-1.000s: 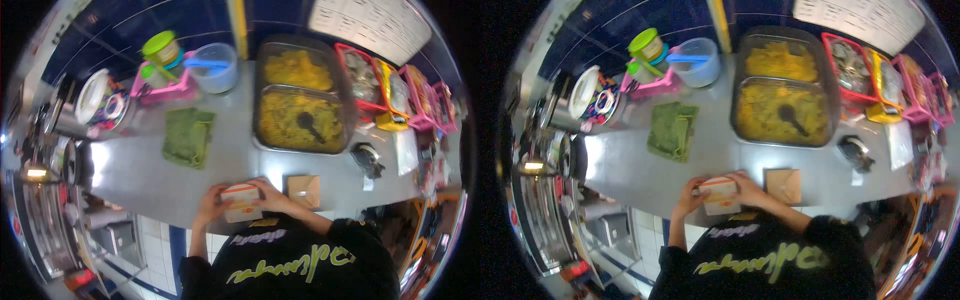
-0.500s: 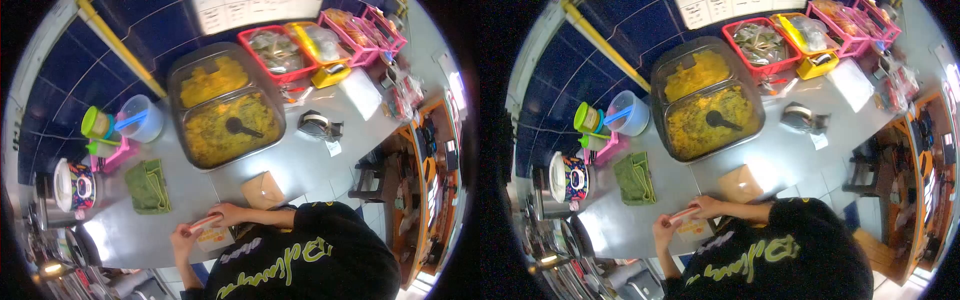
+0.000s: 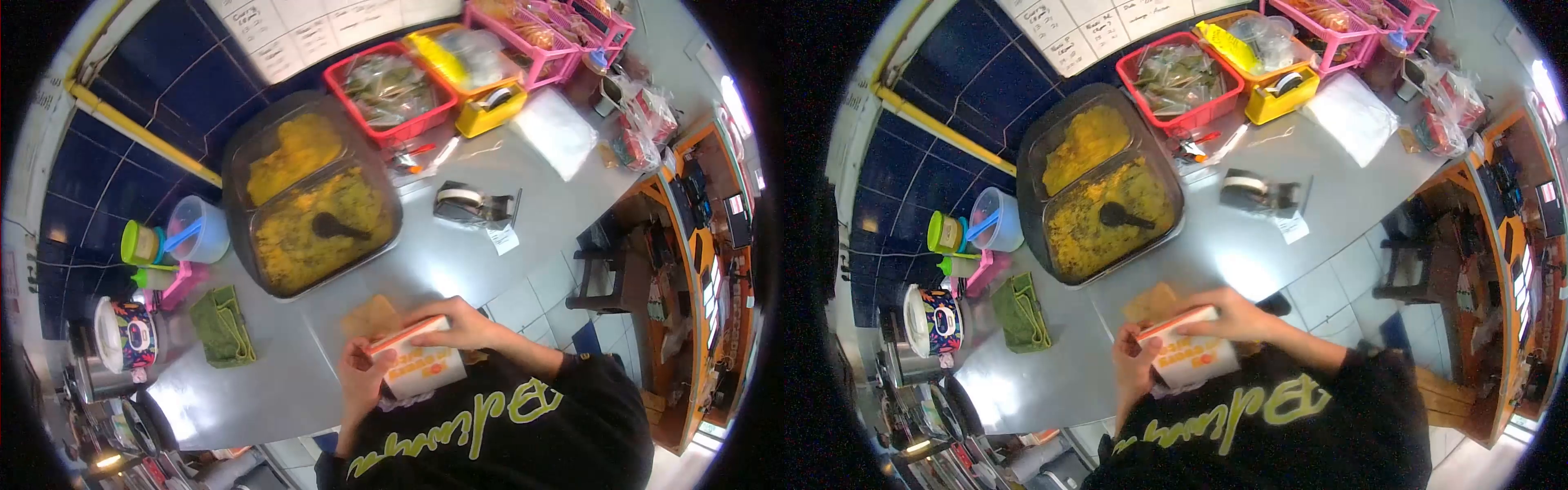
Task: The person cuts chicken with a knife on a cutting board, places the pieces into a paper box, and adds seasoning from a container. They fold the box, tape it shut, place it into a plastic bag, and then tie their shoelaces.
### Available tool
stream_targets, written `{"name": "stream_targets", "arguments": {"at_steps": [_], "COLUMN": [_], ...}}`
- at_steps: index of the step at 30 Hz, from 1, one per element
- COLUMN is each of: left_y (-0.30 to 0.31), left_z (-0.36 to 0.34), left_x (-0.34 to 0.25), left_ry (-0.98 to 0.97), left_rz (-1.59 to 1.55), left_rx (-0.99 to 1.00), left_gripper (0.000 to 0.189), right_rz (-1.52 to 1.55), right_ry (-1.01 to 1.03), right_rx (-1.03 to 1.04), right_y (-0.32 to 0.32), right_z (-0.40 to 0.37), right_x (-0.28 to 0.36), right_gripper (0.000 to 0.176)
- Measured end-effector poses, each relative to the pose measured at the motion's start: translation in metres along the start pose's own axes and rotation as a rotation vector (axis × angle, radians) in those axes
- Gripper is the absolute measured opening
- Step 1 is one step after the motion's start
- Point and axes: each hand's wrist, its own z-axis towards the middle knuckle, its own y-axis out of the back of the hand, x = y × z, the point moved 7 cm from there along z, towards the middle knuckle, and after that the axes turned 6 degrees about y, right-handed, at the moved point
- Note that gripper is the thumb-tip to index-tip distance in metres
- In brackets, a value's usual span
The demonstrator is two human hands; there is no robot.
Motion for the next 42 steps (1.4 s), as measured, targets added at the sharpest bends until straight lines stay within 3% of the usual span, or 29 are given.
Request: {"name": "stream_targets", "arguments": {"at_steps": [1, 8, 10, 11, 12, 14, 15, 17, 19, 23, 25, 26, 28, 29, 31, 32, 34, 38, 40, 42], "left_y": [-0.014, -0.133, -0.174, -0.185, -0.198, -0.218, -0.226, -0.232, -0.222, -0.204, -0.199, -0.199, -0.198, -0.195, -0.197, -0.198, -0.208, -0.22, -0.233, -0.234], "left_z": [0.003, 0.036, 0.038, 0.04, 0.044, 0.049, 0.049, 0.048, 0.041, 0.029, 0.021, 0.019, 0.018, 0.019, 0.02, 0.02, 0.02, 0.02, 0.015, 0.016], "left_x": [0.009, 0.037, 0.031, 0.032, 0.039, 0.049, 0.052, 0.058, 0.054, 0.052, 0.043, 0.042, 0.039, 0.04, 0.042, 0.042, 0.036, 0.028, 0.016, 0.015], "left_ry": [0.077, 0.088, -0.125, -0.128, -0.047, 0.038, 0.003, -0.033, -0.24, -0.364, -0.504, -0.507, -0.515, -0.519, -0.556, -0.552, -0.605, -0.684, -0.782, -0.785], "left_rz": [-0.074, -0.069, -0.072, -0.068, -0.093, -0.113, 0.04, 0.18, 0.245, 0.278, 0.366, 0.356, 0.286, 0.273, 0.36, 0.351, 0.386, 0.418, 0.531, 0.501], "left_rx": [0.031, 0.108, 0.118, 0.106, 0.145, 0.173, 0.145, 0.08, -0.08, -0.316, -0.449, -0.471, -0.492, -0.508, -0.489, -0.499, -0.402, -0.294, -0.23, -0.197], "left_gripper": [0.027, 0.027, 0.026, 0.026, 0.025, 0.026, 0.023, 0.022, 0.019, 0.019, 0.021, 0.021, 0.024, 0.024, 0.028, 0.028, 0.027, 0.031, 0.036, 0.037], "right_rz": [-0.021, -0.054, -0.099, -0.136, -0.17, -0.025, 0.105, -0.34, -0.46, -0.468, -0.221, -0.228, 0.344, 0.335, 0.468, 0.464, -0.271, -0.415, -0.734, -0.805], "right_ry": [-0.033, -0.09, -0.075, 0.028, 0.132, 0.08, 0.023, 0.142, -0.022, -0.077, -0.461, -0.457, -0.313, -0.314, 0.048, 0.04, 0.102, 0.146, 0.204, 0.158], "right_rx": [-0.023, -0.178, -0.208, -0.221, -0.239, -0.228, -0.207, -0.342, -0.388, -0.097, 0.179, 0.2, -0.088, -0.069, -0.235, -0.224, -0.182, -0.251, -0.339, -0.339], "right_y": [0.013, 0.121, 0.15, 0.163, 0.175, 0.197, 0.208, 0.25, 0.28, 0.277, 0.259, 0.259, 0.269, 0.265, 0.273, 0.272, 0.271, 0.274, 0.283, 0.292], "right_z": [-0.012, -0.057, -0.071, -0.075, -0.077, -0.077, -0.074, -0.055, -0.029, 0.013, 0.014, 0.011, -0.001, -0.011, -0.029, -0.031, -0.033, -0.022, -0.024, -0.027], "right_x": [-0.008, 0.0, -0.003, -0.002, -0.002, -0.018, -0.029, -0.035, -0.066, -0.118, -0.128, -0.129, -0.128, -0.136, -0.131, -0.131, -0.118, -0.113, -0.117, -0.122], "right_gripper": [0.032, 0.026, 0.024, 0.024, 0.025, 0.026, 0.028, 0.032, 0.033, 0.032, 0.02, 0.02, 0.014, 0.014, 0.012, 0.012, 0.013, 0.012, 0.01, 0.008]}}
